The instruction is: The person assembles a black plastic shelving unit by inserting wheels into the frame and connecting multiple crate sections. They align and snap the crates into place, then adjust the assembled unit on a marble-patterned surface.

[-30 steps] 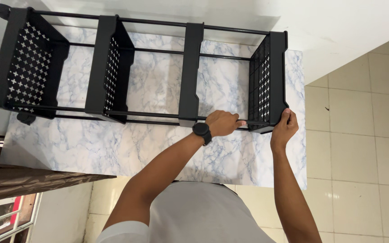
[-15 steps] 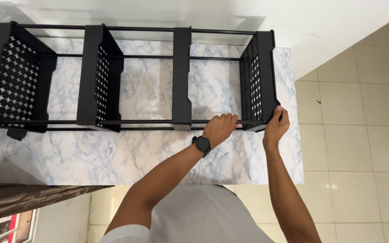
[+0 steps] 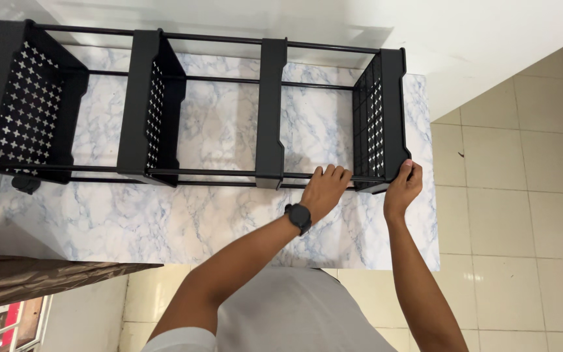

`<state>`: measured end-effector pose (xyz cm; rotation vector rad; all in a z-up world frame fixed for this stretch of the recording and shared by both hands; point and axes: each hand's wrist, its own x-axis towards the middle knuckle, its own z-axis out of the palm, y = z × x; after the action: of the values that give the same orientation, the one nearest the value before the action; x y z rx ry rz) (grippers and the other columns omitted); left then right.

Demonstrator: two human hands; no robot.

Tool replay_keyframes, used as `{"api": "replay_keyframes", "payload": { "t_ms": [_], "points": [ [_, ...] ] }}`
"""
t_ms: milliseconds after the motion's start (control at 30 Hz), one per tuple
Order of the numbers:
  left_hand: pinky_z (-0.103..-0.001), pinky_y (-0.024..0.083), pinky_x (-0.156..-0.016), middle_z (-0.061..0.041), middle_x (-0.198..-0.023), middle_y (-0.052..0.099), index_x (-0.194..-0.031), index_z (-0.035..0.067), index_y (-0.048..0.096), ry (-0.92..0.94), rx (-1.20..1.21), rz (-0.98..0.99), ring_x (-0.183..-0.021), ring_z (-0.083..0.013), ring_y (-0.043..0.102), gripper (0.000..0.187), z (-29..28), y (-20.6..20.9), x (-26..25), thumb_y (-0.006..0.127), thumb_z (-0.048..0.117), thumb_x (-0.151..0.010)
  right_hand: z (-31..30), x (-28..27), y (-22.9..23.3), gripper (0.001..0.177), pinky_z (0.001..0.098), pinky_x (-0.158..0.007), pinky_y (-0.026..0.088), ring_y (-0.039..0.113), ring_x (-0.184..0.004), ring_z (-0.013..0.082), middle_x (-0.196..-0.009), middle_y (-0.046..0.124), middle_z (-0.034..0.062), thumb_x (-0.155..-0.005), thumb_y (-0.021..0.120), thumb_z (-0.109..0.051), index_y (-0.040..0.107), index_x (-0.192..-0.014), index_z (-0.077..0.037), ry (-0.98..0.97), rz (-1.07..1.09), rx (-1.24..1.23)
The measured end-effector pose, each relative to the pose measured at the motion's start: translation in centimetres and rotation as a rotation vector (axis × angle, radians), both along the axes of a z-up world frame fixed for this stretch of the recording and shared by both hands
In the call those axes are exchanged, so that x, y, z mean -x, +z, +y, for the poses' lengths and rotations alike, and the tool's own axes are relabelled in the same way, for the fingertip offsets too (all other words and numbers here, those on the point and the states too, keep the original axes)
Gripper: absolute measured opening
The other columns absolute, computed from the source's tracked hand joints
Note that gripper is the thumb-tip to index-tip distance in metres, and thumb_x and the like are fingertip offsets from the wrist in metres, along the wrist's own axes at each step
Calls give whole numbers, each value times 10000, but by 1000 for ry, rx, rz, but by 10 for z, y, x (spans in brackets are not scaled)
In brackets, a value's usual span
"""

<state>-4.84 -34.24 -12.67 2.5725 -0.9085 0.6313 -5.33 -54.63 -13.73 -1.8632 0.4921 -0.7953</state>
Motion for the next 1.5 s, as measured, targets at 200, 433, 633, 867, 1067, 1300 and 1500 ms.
{"api": "replay_keyframes", "payload": {
  "t_ms": [200,433,633,867,1067,1300,1500],
  "points": [
    [-362,544,-666,-44,-784,612,-948,89,593,-87,-25,54,-749,-216,659,355,1,-16,-14,552,429,-1042,1,-3,-10,301,276,-703,406,440,-773,97,-839,542,11,-1124,539,-222,592,-957,23,-49,-59,-17],
    [-464,540,-651,-137,-704,698,-925,44,652,-212,-55,619,-660,-342,693,480,0,-4,-39,495,482,-1042,3,-1,-10,311,279,-691,396,428,-760,97,-822,526,6,-1124,541,-227,574,-934,17,-75,-49,-29],
    [-445,528,-695,-119,-779,708,-1013,52,661,-228,-93,642,-756,-320,692,449,4,2,-40,485,461,-1070,3,-2,-8,306,276,-695,401,432,-761,93,-824,529,-1,-1125,532,-233,571,-940,8,-52,-57,-3],
    [-317,520,-747,-13,-938,611,-1045,101,627,-46,-133,-29,-889,-170,623,255,-5,-12,-5,563,346,-1024,3,-3,-8,321,280,-690,389,414,-759,97,-824,514,5,-1131,532,-229,559,-922,13,-44,-59,-6],
    [-350,534,-634,-51,-806,630,-956,78,599,-148,-65,194,-722,-219,664,347,-3,-10,-21,520,395,-1074,2,-2,-8,327,285,-677,382,405,-752,101,-812,503,7,-1131,526,-231,550,-913,12,-48,-45,-6],
    [-483,521,-683,-160,-726,715,-971,41,631,-263,-67,725,-712,-359,696,457,-5,4,-47,424,432,-1086,1,-1,-11,321,284,-684,387,413,-752,99,-814,507,4,-1135,525,-227,552,-925,14,-37,-76,20],
    [-447,525,-714,-89,-840,681,-998,74,635,-195,5,356,-838,-291,680,357,-3,-4,-27,492,393,-1068,1,-2,-10,319,280,-678,376,401,-749,94,-807,497,0,-1134,524,-230,554,-925,8,-26,-68,0]
  ]
}}
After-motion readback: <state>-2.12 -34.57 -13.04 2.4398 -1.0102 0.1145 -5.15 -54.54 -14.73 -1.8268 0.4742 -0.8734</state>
